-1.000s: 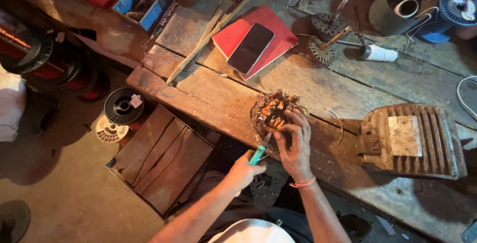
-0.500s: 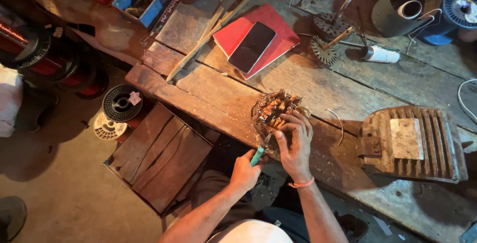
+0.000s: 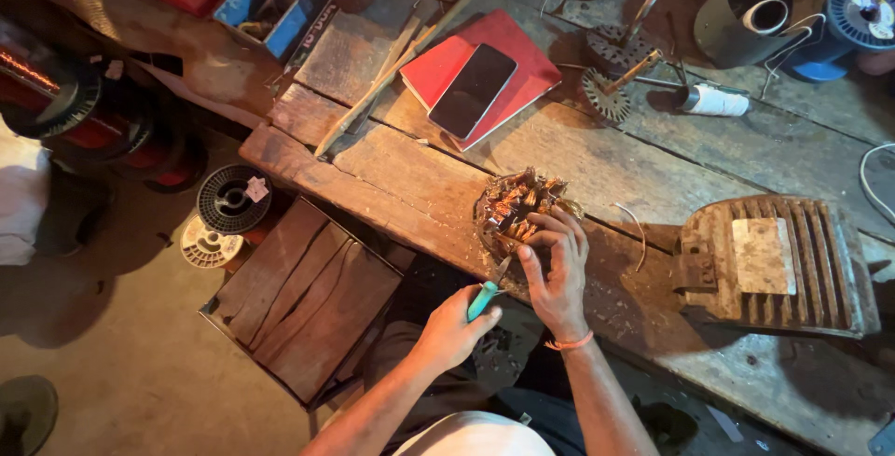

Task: The person uses pliers to cut and remove copper wire from a circular electrical component on a workbench. The person repeatedly snips and pulls wire segments, gradually clearing the component.

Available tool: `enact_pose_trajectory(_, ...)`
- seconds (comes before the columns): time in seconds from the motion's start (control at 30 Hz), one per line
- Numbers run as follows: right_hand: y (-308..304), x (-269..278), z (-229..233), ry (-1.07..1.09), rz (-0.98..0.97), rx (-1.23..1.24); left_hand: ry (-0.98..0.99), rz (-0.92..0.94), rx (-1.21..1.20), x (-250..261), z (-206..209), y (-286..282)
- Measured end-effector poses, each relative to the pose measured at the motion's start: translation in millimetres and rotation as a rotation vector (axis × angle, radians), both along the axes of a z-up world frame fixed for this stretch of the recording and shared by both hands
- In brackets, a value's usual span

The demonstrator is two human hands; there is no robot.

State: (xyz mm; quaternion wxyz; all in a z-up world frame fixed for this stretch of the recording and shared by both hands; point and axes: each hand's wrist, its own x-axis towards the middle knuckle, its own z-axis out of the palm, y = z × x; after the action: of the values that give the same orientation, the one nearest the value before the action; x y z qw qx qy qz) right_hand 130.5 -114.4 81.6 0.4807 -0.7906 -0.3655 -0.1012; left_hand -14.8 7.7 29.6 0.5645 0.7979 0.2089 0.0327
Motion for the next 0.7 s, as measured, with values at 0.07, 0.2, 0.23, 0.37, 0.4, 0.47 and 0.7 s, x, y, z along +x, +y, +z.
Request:
enact_pose_trajectory(0.07,0,0,0,0.007,-0.003,-0.010,0.044,-0.011,0.035,2,8,1)
enact_pose_trajectory(0.2,0,-1,0,0.003,0.002,0.008,0.006,-0.029,0.251,3,18,0)
enact_pose_trajectory(0.23,0,-1,0,0.007,-0.001,0.009,-0.018,-0.020,0.287,3,21,0)
enact_pose_trajectory(0.37,0,-1,0,0.005,-0.002,0.017,0.139,-0.022,0.221,5,31,0)
enact_pose_trajectory(0.4,0,-1,0,0.002,-0.003,0.017,0.174,-0.022,0.167,6,34,-1)
enact_pose_trajectory(0.47,0,0,0,-0.007,-0.007,0.017,0.232,-0.013,0.082,8,41,-1)
enact_pose_trajectory(0.7,-1,1,1,-0.016,0.004,0.015,0.297,-0.061,0.229,16,58,6)
